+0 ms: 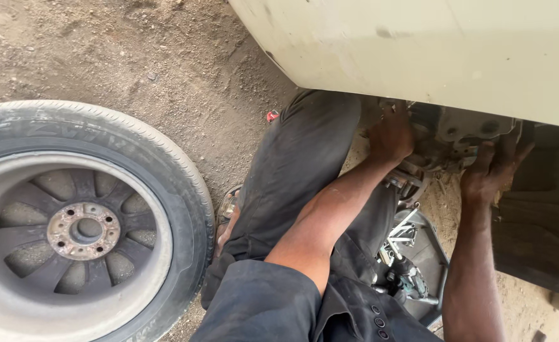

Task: The person is working on a car's suspension system, using various tools to adjust and tighten components. They are seen handling a hammer, wrenches, and a power drill to work on the brake assembly and surrounding parts.

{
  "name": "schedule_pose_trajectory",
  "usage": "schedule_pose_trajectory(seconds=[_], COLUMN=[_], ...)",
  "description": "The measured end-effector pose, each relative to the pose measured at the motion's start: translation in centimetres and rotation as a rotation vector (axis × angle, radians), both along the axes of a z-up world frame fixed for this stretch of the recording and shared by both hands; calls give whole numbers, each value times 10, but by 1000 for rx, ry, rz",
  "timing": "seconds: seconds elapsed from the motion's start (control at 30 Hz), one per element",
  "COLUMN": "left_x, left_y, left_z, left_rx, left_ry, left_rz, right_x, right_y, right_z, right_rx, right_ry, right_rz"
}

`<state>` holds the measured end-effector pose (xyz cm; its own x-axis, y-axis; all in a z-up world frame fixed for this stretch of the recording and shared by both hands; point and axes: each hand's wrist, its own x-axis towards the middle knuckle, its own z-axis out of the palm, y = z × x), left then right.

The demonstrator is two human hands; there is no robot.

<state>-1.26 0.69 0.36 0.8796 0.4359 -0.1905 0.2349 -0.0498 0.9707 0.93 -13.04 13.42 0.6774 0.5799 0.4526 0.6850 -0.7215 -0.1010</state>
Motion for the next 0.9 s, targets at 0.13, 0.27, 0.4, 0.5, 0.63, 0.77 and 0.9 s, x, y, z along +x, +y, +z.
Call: schedule_pose_trajectory(seconds=[0.13, 0.27, 0.4, 0.5, 0.63, 0.77, 0.9], left_x=[4, -2, 10, 6, 4, 6, 10], left_y=[-3, -5, 1, -5, -10, -7, -13], left_z=[3, -3, 0, -4, -3, -3, -5], left_rx=[-2, 42, -50, 70, 62, 130, 164], left_ry=[-41, -19, -12, -41, -79, -33, -4], left_rz=[11, -36, -52, -6, 8, -37, -55], right_x=[-7, -11, 15, 19, 14, 15, 9], right_y=[3, -11, -20, -36, -46, -30, -21], right_z=[7, -3, -3, -2, 9, 22, 29], right_rx=[-26, 162, 323, 389, 346, 242, 264], right_ry=[79, 135, 389, 504, 560, 453, 437], right_rz=[-108, 77, 32, 225, 228, 85, 63])
